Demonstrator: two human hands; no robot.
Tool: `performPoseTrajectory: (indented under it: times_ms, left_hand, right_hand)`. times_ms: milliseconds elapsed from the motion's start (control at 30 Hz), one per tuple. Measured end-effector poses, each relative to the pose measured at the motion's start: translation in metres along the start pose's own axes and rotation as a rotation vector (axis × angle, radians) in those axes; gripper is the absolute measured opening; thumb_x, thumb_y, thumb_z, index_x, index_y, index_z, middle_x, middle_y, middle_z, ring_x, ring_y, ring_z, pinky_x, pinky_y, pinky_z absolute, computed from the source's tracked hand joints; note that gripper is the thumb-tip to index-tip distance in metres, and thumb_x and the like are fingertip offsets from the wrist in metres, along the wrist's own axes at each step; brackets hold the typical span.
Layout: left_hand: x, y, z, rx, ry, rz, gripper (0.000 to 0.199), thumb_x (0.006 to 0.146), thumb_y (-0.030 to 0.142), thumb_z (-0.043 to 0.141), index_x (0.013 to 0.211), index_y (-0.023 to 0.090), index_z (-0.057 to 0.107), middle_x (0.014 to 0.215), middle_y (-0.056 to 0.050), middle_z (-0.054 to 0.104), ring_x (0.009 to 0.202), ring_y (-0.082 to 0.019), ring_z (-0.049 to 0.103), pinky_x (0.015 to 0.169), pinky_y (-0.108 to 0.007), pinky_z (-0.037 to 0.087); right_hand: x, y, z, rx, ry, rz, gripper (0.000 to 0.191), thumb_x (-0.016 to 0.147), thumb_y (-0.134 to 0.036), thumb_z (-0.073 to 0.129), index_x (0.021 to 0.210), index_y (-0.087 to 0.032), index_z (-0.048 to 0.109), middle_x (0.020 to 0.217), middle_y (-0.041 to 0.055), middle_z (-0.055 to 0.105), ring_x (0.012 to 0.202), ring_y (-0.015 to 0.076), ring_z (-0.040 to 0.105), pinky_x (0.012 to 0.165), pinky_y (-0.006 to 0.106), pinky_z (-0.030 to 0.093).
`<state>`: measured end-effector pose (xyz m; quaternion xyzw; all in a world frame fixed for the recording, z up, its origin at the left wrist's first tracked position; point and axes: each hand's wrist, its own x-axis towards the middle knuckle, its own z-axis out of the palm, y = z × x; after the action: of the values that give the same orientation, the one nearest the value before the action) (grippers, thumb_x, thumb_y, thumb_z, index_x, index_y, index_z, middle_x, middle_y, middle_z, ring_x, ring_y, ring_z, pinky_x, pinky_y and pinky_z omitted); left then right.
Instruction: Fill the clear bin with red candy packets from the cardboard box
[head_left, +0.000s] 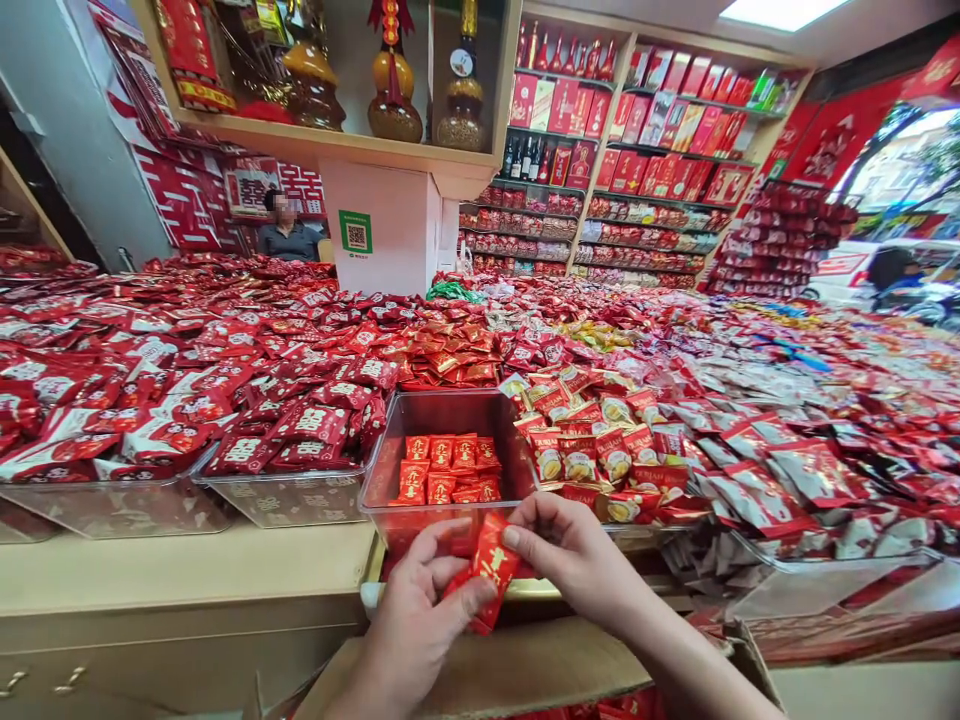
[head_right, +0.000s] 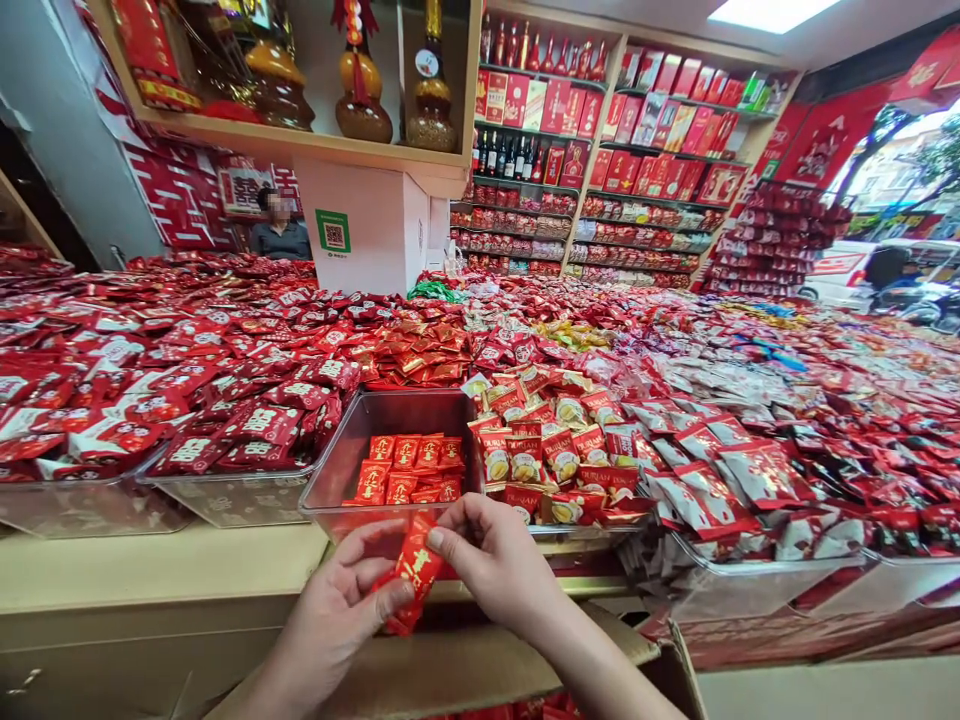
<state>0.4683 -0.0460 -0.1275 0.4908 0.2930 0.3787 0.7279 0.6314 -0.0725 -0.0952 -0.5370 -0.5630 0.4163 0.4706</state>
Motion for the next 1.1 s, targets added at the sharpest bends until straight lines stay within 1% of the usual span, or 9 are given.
performPoseTrajectory:
  times_ms: [233,367,500,700,800,867,933,1033,1100]
  left_hand:
    - [0.002,0.004,-0.003,0.059,0.268,0.184,0.039,0.071,0.032,0.065,0.101,0.022,0.041,0.059,0.006,0.064,0.052,-0.008,0.055,0.055,-0.018,0.043]
    - [-0.003,-0.001,-0.001,0.197,0.257,0.236,0.036,0.075,0.029,0.061,0.104,0.021,0.042,0.066,0.004,0.066,0.06,-0.009,0.057,0.062,-0.019,0.045]
    - [-0.008,-0.003,0.002,0.306,0.302,0.303,0.032,0.074,0.026,0.062,0.1,0.023,0.044,0.059,0.007,0.059,0.053,-0.008,0.053,0.054,-0.017,0.043]
    - [-0.018,-0.009,0.001,0.569,0.122,0.37,0.013,0.079,0.028,0.054,0.087,0.023,0.045,0.057,0.006,0.051,0.05,-0.009,0.05,0.051,-0.019,0.04]
    - [-0.022,-0.008,0.0,0.629,0.208,0.459,0.014,0.087,0.029,0.037,0.076,0.022,0.042,0.054,0.006,0.044,0.045,-0.009,0.044,0.047,-0.019,0.035]
    - [-0.023,-0.006,0.001,0.769,0.113,0.494,0.017,0.087,0.026,0.035,0.072,0.021,0.041,0.054,0.005,0.043,0.047,-0.009,0.044,0.048,-0.02,0.034]
    - [-0.022,-0.006,0.004,0.979,-0.096,0.465,0.014,0.084,0.024,0.041,0.071,0.021,0.046,0.056,0.004,0.048,0.05,-0.009,0.046,0.049,-0.02,0.034]
    - [-0.019,-0.01,0.008,1.201,-0.373,0.378,0.008,0.079,0.024,0.049,0.074,0.022,0.054,0.065,0.003,0.06,0.058,-0.011,0.053,0.053,-0.021,0.035]
    - [-0.018,-0.012,0.009,1.253,-0.41,0.331,0.007,0.078,0.026,0.051,0.078,0.023,0.057,0.069,0.003,0.062,0.063,-0.012,0.055,0.056,-0.021,0.036]
  right_hand:
    - [-0.012,0.0,-0.005,0.249,-0.154,0.171,0.032,0.065,-0.04,0.068,0.071,-0.017,0.045,0.058,-0.0043,0.051,0.049,0.0069,0.043,0.046,0.02,0.035]
    - [-0.018,0.002,0.0,0.233,-0.168,0.088,0.029,0.069,-0.032,0.065,0.086,-0.018,0.047,0.076,-0.0021,0.054,0.061,0.0078,0.046,0.055,0.02,0.037]
    - [-0.023,0.006,0.006,0.015,-0.243,0.131,0.023,0.066,-0.027,0.067,0.068,-0.016,0.047,0.063,-0.004,0.048,0.057,0.0082,0.042,0.053,0.021,0.035]
    - [-0.029,0.001,0.007,0.055,-0.374,0.084,0.026,0.069,-0.027,0.065,0.091,-0.019,0.052,0.076,-0.0011,0.057,0.069,0.0121,0.051,0.062,0.022,0.041]
    - [-0.021,-0.018,-0.003,-0.099,-0.238,-0.02,0.014,0.074,-0.028,0.06,0.08,-0.017,0.055,0.076,0.0015,0.06,0.07,0.0132,0.054,0.063,0.023,0.043]
    - [-0.005,-0.033,-0.009,-0.21,-0.052,-0.109,0.014,0.074,-0.028,0.059,0.082,-0.017,0.055,0.074,0.002,0.06,0.068,0.0133,0.055,0.061,0.023,0.042]
    - [0.02,-0.044,-0.01,-0.306,0.066,-0.15,0.016,0.073,-0.03,0.06,0.077,-0.016,0.054,0.07,0.001,0.06,0.063,0.0124,0.054,0.056,0.022,0.041]
    - [0.062,-0.046,0.002,-0.515,0.019,-0.074,0.02,0.068,-0.031,0.063,0.067,-0.016,0.051,0.058,-0.003,0.054,0.053,0.0093,0.047,0.048,0.019,0.035]
    - [0.085,-0.04,0.014,-0.686,-0.108,0.037,0.019,0.064,-0.029,0.066,0.068,-0.016,0.052,0.058,-0.0046,0.051,0.052,0.0075,0.043,0.046,0.018,0.032]
